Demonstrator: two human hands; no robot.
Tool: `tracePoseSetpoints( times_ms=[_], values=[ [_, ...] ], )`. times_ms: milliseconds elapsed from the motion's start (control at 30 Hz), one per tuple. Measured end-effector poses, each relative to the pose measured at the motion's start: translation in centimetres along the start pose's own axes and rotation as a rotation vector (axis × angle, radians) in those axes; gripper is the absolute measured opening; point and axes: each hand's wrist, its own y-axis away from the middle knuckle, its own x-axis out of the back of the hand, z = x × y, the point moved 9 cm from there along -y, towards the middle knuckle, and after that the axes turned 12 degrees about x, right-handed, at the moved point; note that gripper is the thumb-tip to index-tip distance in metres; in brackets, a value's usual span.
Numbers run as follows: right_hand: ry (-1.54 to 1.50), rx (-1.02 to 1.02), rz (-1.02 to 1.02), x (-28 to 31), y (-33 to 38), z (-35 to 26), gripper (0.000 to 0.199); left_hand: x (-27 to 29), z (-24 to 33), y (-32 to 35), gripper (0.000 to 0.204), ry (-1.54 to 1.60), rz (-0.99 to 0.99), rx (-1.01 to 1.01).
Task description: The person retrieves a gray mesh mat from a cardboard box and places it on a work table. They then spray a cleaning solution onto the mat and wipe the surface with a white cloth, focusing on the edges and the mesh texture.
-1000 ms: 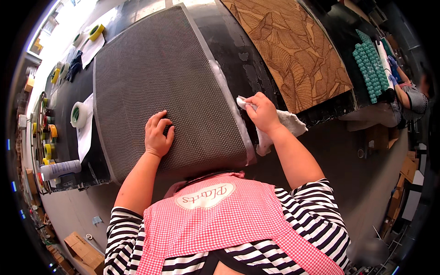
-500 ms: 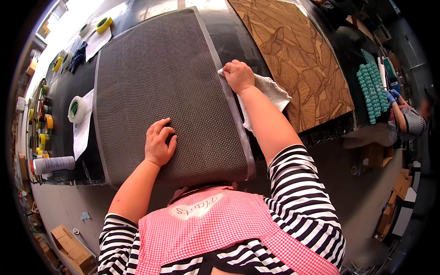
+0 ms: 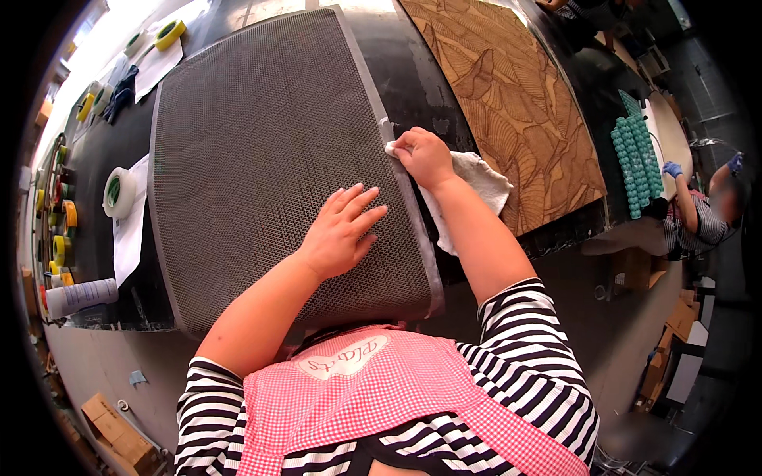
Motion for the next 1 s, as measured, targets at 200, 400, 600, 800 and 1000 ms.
tracePoseSetpoints(
  times_ms=[200,400,600,800,1000],
  values=[
    [0.092,-0.029,0.043,-1.2,-4.1,2.3,0.01,-4.2,1.1,-0.9,0.057,-0.162,-0.133,-0.033],
    [0.016,-0.06,-0.11,-1.7,0.0,1.4,0.013,-4.2,0.6,-0.5,0.058,-0.149,-0.144,-0.004],
    [-0.074,-0.166,-0.113,-1.6,-1.7,2.8,0.015,-4.4,0.6,-0.7,0.058,-0.124,-0.159,-0.014],
    [0.006,-0.143,-0.073,-1.3,-1.7,1.9,0.014,-4.1,0.5,-0.7,0.059,-0.108,-0.148,-0.017],
    [-0.089,-0.211,-0.129,-1.9,-1.5,3.7,0.018,-4.2,0.4,-0.8,0.06,-0.093,-0.137,-0.031]
  ],
)
